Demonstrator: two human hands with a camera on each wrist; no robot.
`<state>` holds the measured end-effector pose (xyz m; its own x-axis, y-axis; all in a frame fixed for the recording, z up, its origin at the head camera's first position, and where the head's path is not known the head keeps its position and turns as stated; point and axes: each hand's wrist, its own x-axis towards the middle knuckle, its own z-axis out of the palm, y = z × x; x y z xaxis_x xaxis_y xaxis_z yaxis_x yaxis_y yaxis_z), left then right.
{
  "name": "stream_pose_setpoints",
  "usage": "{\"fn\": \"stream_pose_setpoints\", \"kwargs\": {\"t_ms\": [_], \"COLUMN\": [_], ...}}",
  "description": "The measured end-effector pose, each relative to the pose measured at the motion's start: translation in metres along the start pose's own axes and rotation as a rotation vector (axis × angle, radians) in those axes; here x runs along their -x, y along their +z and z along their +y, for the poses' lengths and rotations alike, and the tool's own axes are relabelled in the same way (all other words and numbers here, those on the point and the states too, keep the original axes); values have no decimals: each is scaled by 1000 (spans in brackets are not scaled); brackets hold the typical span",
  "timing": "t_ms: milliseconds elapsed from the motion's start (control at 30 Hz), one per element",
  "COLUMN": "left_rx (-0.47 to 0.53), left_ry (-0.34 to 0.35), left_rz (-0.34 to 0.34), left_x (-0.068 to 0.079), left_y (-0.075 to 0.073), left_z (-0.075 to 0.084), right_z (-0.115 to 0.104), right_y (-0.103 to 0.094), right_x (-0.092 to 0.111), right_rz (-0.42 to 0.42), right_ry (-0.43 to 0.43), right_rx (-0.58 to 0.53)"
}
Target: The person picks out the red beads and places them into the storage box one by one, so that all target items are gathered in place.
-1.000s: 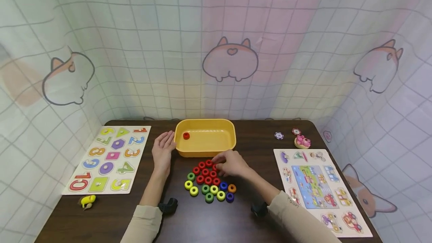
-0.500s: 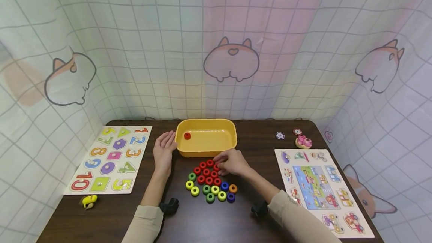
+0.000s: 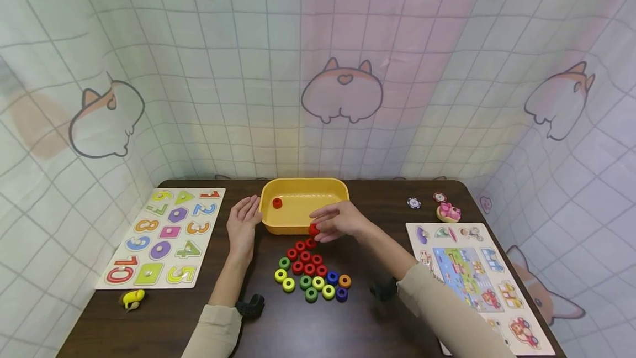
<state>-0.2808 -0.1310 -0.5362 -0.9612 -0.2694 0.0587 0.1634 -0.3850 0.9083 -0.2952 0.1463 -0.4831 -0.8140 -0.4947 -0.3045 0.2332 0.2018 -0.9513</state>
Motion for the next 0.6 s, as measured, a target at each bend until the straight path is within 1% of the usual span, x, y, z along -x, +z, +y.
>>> {"fn": "stream_pose_setpoints", "kwargs": {"t_ms": [100,200,333,467,600], "left_rx": [2,1,2,6,4], "left_ry": [2,0,-5,-7,-22], "left_rz": [-3,3,8,13,11], "left_x": [0,-1,-2,-3,-1], "left_y": [-1,-3,-5,-4,-2], "left_z": [0,1,1,-1,0], "right_z": [-13,-26,-35,-35,-25], "right_y": [-2,-2,-1,1,2], "right_x": [-14,-32,-59,-84,-108], "right_rz": [4,2,10,35,76], "right_ry": [6,9,34,88,131], "right_rx": [5,9,2,-4,-30]}}
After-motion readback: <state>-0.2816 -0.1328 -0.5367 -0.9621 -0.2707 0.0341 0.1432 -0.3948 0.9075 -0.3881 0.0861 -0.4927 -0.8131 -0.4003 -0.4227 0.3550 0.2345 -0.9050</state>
